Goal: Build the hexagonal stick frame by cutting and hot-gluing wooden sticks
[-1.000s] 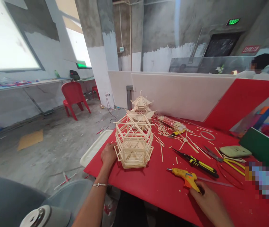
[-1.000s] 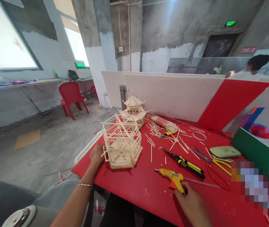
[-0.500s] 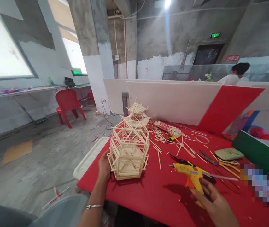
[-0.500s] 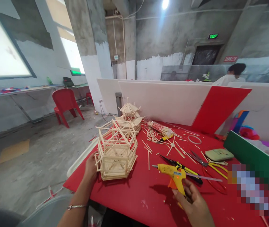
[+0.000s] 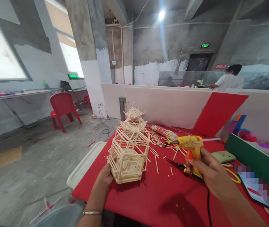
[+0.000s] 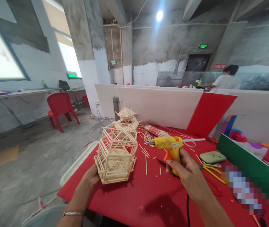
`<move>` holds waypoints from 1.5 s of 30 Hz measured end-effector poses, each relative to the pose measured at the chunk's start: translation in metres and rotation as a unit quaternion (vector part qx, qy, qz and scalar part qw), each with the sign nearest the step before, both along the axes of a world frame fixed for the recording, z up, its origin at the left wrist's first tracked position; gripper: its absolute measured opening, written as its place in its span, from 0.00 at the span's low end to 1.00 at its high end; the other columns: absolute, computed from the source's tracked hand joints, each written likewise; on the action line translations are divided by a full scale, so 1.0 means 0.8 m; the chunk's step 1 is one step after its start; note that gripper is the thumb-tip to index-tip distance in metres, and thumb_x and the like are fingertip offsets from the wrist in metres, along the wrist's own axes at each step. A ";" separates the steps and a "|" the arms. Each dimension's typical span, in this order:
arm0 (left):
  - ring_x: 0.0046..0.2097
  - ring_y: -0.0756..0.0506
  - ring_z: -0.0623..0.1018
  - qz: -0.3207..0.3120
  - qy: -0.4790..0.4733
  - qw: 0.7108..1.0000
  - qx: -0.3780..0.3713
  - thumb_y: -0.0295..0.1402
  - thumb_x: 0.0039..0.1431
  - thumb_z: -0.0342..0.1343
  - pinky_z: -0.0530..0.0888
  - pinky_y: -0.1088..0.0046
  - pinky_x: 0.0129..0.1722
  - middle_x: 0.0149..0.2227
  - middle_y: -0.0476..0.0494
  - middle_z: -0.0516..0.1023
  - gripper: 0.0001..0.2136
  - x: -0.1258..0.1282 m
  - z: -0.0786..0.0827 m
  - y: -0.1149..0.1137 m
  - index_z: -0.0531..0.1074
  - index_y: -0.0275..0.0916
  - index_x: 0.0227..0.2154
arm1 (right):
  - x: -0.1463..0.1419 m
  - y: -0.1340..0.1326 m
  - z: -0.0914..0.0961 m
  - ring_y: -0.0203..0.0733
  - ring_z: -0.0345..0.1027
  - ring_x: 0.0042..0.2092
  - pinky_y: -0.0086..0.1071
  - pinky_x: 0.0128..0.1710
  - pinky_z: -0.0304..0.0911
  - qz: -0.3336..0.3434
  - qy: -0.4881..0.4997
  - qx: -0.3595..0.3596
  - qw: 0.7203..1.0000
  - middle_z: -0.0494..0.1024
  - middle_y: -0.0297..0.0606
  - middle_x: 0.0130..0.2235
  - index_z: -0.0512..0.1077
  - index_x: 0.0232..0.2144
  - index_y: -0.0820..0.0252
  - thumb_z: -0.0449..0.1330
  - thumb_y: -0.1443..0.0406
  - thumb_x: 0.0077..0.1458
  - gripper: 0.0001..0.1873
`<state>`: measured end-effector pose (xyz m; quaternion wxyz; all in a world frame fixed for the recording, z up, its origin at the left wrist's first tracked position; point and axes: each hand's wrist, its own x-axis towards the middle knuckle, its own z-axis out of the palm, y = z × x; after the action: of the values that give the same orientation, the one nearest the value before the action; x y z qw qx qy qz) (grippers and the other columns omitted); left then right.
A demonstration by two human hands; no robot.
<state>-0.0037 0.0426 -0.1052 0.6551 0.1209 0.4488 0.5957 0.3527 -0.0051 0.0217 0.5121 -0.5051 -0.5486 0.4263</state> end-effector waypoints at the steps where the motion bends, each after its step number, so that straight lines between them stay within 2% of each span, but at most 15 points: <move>1: 0.41 0.37 0.82 0.001 -0.007 1.000 -0.006 0.25 0.55 0.55 0.79 0.57 0.44 0.35 0.34 0.82 0.15 0.002 0.003 -0.001 0.72 0.30 0.46 | 0.000 0.004 0.008 0.38 0.66 0.29 0.32 0.31 0.65 0.001 -0.021 0.013 1.000 0.71 0.33 0.26 0.66 0.36 0.57 0.59 0.56 0.53 0.13; 5: 0.40 0.36 0.82 0.028 -0.016 0.999 -0.025 0.23 0.51 0.54 0.79 0.58 0.41 0.32 0.35 0.82 0.16 0.007 0.014 -0.007 0.72 0.30 0.45 | -0.008 0.015 0.038 0.38 0.64 0.29 0.31 0.28 0.63 0.028 -0.149 0.074 0.986 0.69 0.32 0.28 0.66 0.40 0.57 0.59 0.52 0.50 0.19; 8: 0.37 0.36 0.82 0.057 -0.014 0.998 -0.019 0.24 0.50 0.55 0.80 0.58 0.38 0.29 0.37 0.81 0.14 0.010 0.022 -0.013 0.74 0.31 0.41 | -0.026 0.018 0.059 0.36 0.62 0.26 0.30 0.24 0.58 -0.035 -0.300 0.097 0.948 0.68 0.29 0.26 0.66 0.37 0.56 0.62 0.46 0.46 0.24; 10: 0.34 0.37 0.82 0.085 -0.010 0.996 -0.006 0.23 0.49 0.55 0.80 0.58 0.35 0.29 0.39 0.81 0.14 0.010 0.027 -0.017 0.74 0.33 0.41 | -0.040 0.019 0.070 0.36 0.60 0.24 0.29 0.23 0.55 -0.075 -0.364 0.126 0.920 0.67 0.28 0.23 0.66 0.35 0.55 0.62 0.44 0.45 0.25; 14: 0.31 0.41 0.81 0.159 0.002 0.987 0.024 0.23 0.47 0.53 0.80 0.61 0.35 0.29 0.43 0.80 0.15 0.011 0.031 -0.024 0.73 0.36 0.40 | -0.064 0.024 0.085 0.36 0.62 0.22 0.29 0.23 0.51 -0.111 -0.416 0.213 0.877 0.68 0.29 0.21 0.67 0.36 0.56 0.60 0.42 0.47 0.26; 17: 0.32 0.41 0.81 0.198 0.007 0.979 0.038 0.25 0.48 0.52 0.80 0.61 0.35 0.27 0.44 0.79 0.12 0.013 0.029 -0.027 0.74 0.37 0.37 | -0.078 0.030 0.091 0.37 0.64 0.23 0.29 0.23 0.48 -0.128 -0.459 0.269 0.837 0.71 0.30 0.23 0.68 0.37 0.57 0.59 0.46 0.50 0.22; 22: 0.33 0.42 0.81 0.245 0.019 0.968 0.042 0.24 0.45 0.52 0.79 0.61 0.37 0.29 0.46 0.79 0.14 0.012 0.023 -0.028 0.73 0.39 0.37 | -0.096 0.042 0.100 0.40 0.67 0.28 0.30 0.25 0.44 -0.115 -0.521 0.315 0.784 0.75 0.34 0.29 0.68 0.38 0.57 0.57 0.53 0.52 0.16; 31: 0.29 0.43 0.80 0.271 0.023 0.962 0.028 0.25 0.43 0.52 0.79 0.62 0.36 0.23 0.48 0.76 0.10 0.004 0.020 -0.028 0.72 0.39 0.31 | -0.099 0.055 0.105 0.42 0.68 0.31 0.32 0.26 0.43 -0.080 -0.564 0.345 0.746 0.77 0.39 0.33 0.67 0.40 0.60 0.56 0.56 0.53 0.16; 39: 0.27 0.44 0.79 0.280 0.008 0.960 0.027 0.23 0.44 0.51 0.79 0.63 0.36 0.22 0.49 0.76 0.10 0.010 0.034 -0.034 0.71 0.39 0.31 | -0.099 0.051 0.105 0.42 0.69 0.32 0.32 0.26 0.44 -0.075 -0.573 0.340 0.742 0.78 0.38 0.36 0.67 0.41 0.60 0.55 0.58 0.54 0.15; 45: 0.29 0.42 0.80 0.281 0.000 0.959 0.031 0.23 0.43 0.51 0.79 0.59 0.36 0.21 0.47 0.75 0.09 0.013 0.036 -0.037 0.72 0.38 0.28 | -0.097 0.047 0.106 0.44 0.70 0.32 0.32 0.26 0.45 -0.081 -0.576 0.355 0.732 0.78 0.39 0.34 0.68 0.40 0.61 0.56 0.59 0.53 0.14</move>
<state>0.0064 0.0128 -0.0764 0.4567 0.0100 0.4464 0.7694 0.2748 0.0326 0.1061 0.2730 -0.4784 -0.8065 -0.2149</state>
